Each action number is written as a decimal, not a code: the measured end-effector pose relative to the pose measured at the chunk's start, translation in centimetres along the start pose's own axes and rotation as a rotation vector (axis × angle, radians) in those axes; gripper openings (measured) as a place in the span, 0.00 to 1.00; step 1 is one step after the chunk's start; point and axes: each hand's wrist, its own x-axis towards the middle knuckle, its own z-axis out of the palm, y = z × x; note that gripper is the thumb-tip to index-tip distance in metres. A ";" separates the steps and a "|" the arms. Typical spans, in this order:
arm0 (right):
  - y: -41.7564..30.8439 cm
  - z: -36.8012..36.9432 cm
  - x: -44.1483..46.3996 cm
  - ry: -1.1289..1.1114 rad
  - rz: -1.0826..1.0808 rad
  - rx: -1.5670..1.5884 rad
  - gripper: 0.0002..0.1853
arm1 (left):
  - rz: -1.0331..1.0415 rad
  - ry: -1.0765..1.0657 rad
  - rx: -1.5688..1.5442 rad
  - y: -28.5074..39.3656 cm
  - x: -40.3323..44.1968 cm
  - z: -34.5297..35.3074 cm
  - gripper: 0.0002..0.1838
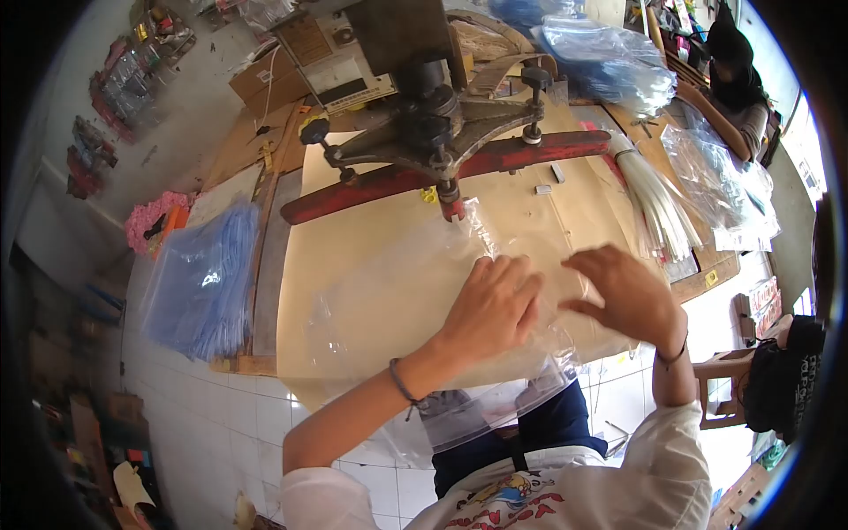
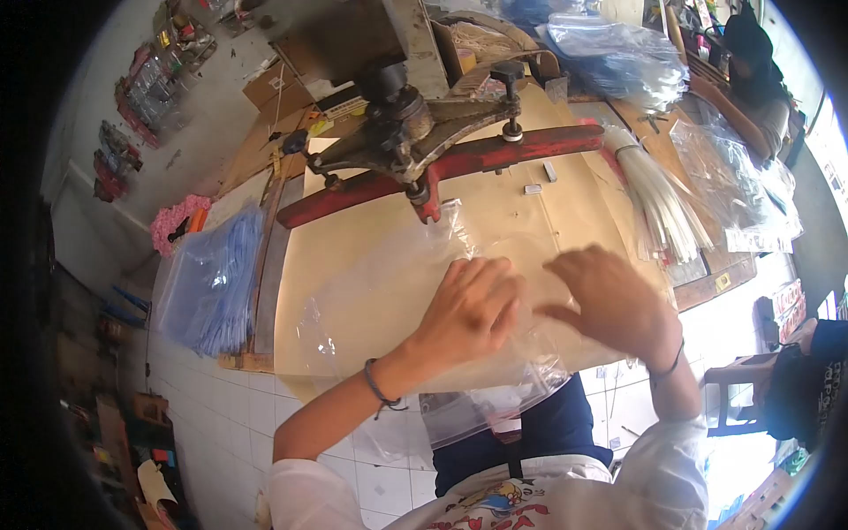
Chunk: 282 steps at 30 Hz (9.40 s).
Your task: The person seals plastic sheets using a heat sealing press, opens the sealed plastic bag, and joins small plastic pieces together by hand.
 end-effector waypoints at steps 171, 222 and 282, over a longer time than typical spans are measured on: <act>-4.1 6.0 8.2 -0.196 0.087 1.090 0.22 | -1.026 0.916 -1.256 10.1 -21.3 -5.0 0.29; 6.0 5.4 6.9 0.430 0.091 0.491 0.45 | -0.431 0.159 0.403 -5.5 -6.9 -7.4 0.30; 8.6 4.7 11.8 0.690 -0.344 -0.397 0.15 | -0.176 0.134 0.653 -13.9 -1.0 -4.6 0.15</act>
